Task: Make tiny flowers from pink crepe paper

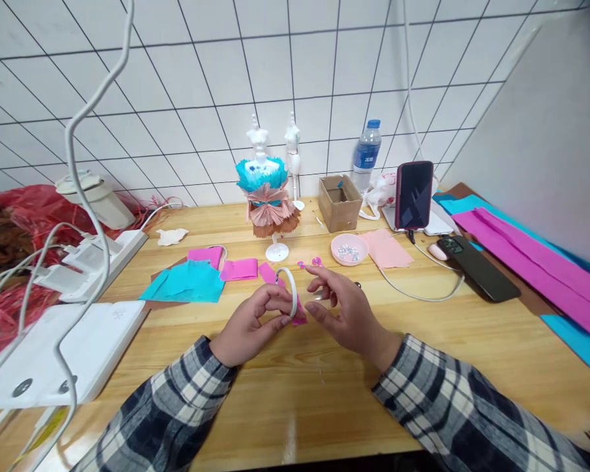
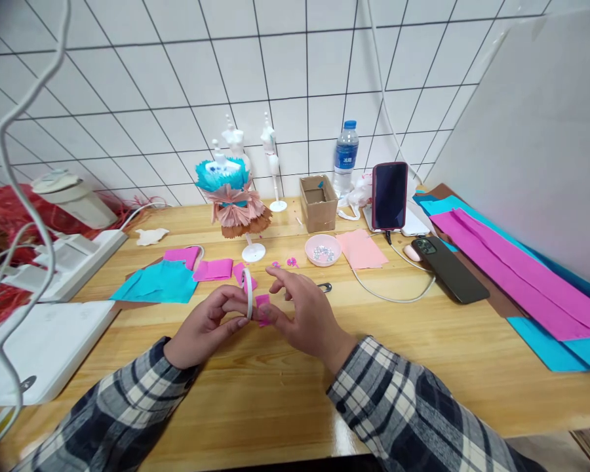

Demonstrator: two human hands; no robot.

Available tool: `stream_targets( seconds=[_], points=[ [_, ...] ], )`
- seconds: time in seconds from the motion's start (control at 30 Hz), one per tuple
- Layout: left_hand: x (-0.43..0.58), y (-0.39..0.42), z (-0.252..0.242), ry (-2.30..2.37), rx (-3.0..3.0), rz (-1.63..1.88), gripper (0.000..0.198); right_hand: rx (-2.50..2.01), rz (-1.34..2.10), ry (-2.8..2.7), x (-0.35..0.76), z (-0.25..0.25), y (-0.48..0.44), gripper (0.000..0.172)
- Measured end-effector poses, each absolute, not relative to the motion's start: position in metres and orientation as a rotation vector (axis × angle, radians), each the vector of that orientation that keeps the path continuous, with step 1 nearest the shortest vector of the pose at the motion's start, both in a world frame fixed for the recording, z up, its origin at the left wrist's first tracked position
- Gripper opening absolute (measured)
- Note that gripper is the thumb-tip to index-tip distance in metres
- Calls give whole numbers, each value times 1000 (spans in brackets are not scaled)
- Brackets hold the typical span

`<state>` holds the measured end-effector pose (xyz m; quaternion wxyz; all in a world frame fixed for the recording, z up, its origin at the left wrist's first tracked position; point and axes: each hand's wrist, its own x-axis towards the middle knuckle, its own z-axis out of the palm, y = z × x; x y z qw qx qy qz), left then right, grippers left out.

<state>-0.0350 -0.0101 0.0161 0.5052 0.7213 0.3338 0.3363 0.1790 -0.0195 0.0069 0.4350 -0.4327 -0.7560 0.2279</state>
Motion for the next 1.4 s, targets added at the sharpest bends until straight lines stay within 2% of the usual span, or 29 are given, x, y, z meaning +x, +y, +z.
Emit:
stream_targets(
  seconds=[0.13, 0.5, 0.6, 0.77, 0.9, 1.07, 1.2, 1.33, 1.4],
  points=[
    [-36, -9, 19, 797, 1897, 708, 24, -1059, 593, -1858, 178, 6, -20, 58],
    [-35, -6, 18, 856, 2317, 665, 20, -963, 552, -1862, 176, 7, -21, 46],
    [-34, -5, 19, 849, 2345, 637, 16, -977, 555, -1839, 176, 8, -21, 38],
    [-33, -5, 23, 812, 2351, 654, 22, -1024, 595, -1741, 176, 9, -20, 30],
    [-32, -4, 19, 802, 2321, 645, 22, -1038, 499, -1759, 176, 9, -19, 12],
    [-32, -6, 17, 843, 2265, 630, 19, -1018, 515, -1719, 177, 12, -21, 16],
    [-32, -6, 19, 892, 2234, 620, 18, -1043, 493, -1683, 181, 13, -22, 28],
    [-34, -7, 16, 988, 2292, 628, 20, -1031, 479, -1785, 178, 11, -24, 12],
    [-34, -7, 14, 1049, 2332, 645, 23, -1030, 493, -1819, 174, 10, -26, 16]
  ],
)
